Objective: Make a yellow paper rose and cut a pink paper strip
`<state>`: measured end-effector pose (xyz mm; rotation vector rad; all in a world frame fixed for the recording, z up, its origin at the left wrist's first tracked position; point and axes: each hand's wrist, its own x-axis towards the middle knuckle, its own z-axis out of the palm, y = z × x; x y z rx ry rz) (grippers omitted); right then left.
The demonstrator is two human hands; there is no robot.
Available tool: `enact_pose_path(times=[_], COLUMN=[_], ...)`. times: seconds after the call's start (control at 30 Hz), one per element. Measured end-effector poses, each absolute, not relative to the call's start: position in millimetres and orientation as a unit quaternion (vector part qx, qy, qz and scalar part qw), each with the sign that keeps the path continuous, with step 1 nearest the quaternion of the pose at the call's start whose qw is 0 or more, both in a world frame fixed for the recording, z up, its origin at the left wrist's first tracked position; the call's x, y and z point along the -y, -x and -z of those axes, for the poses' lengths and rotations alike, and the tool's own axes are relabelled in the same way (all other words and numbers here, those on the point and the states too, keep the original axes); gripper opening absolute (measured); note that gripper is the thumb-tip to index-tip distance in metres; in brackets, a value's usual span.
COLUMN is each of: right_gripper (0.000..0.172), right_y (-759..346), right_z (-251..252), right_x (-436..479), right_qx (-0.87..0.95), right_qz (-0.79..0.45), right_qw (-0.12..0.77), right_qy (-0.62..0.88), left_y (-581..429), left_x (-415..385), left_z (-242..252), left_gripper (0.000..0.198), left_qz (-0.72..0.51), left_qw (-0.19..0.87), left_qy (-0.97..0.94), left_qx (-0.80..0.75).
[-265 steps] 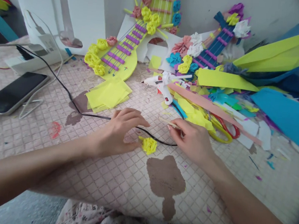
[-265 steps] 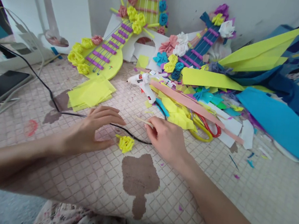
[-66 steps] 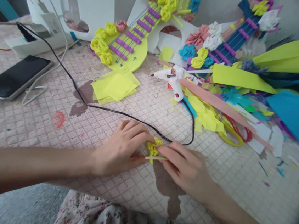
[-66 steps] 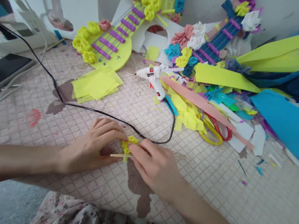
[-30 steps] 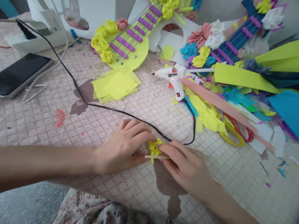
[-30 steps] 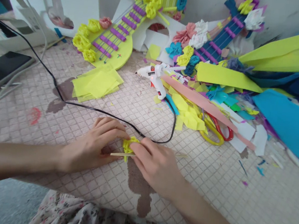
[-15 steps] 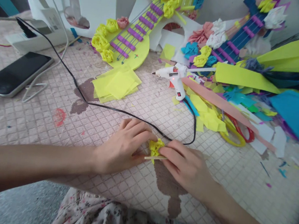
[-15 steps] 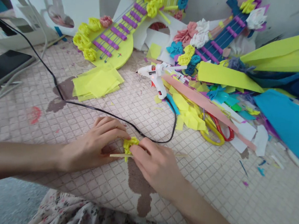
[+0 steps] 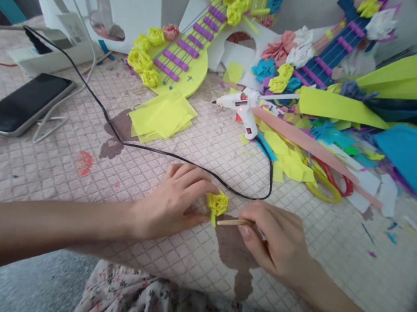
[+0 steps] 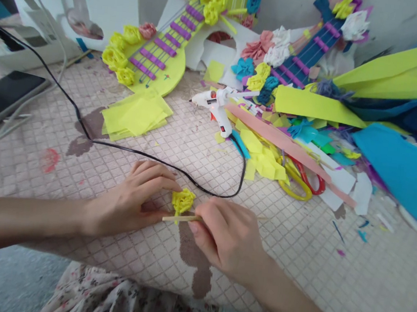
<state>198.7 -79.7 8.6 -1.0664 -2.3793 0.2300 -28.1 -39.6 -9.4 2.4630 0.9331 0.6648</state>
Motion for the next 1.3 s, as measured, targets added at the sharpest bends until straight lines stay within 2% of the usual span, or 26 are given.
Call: enact_pose_path(times=[0.13, 0.33, 0.53, 0.87, 1.3], right_gripper=[0.013, 0.014, 0.011, 0.008, 0.011], right_y=[-196, -195, -193, -191, -191], right_z=[-8, -1, 1, 5, 7], right_x=[81, 85, 88, 89, 90], right_qx=[0.892, 0.888, 0.897, 0.892, 0.891], right_qz=[-0.032, -0.038, -0.025, -0.012, -0.002], right_qw=[0.214, 0.162, 0.141, 0.153, 0.149], right_qy=[0.396, 0.428, 0.419, 0.426, 0.43], left_y=[29, 28, 28, 24, 23], left_x=[41, 44, 47, 48, 48], left_z=[7, 7, 9, 13, 13], left_gripper=[0.036, 0.04, 0.034, 0.015, 0.005], left_qz=[-0.243, -0.25, -0.251, -0.268, -0.268], left_qw=[0.205, 0.186, 0.149, 0.077, 0.048], left_qy=[-0.893, -0.898, -0.906, -0.924, -0.929], left_qx=[-0.32, -0.311, -0.305, -0.261, -0.249])
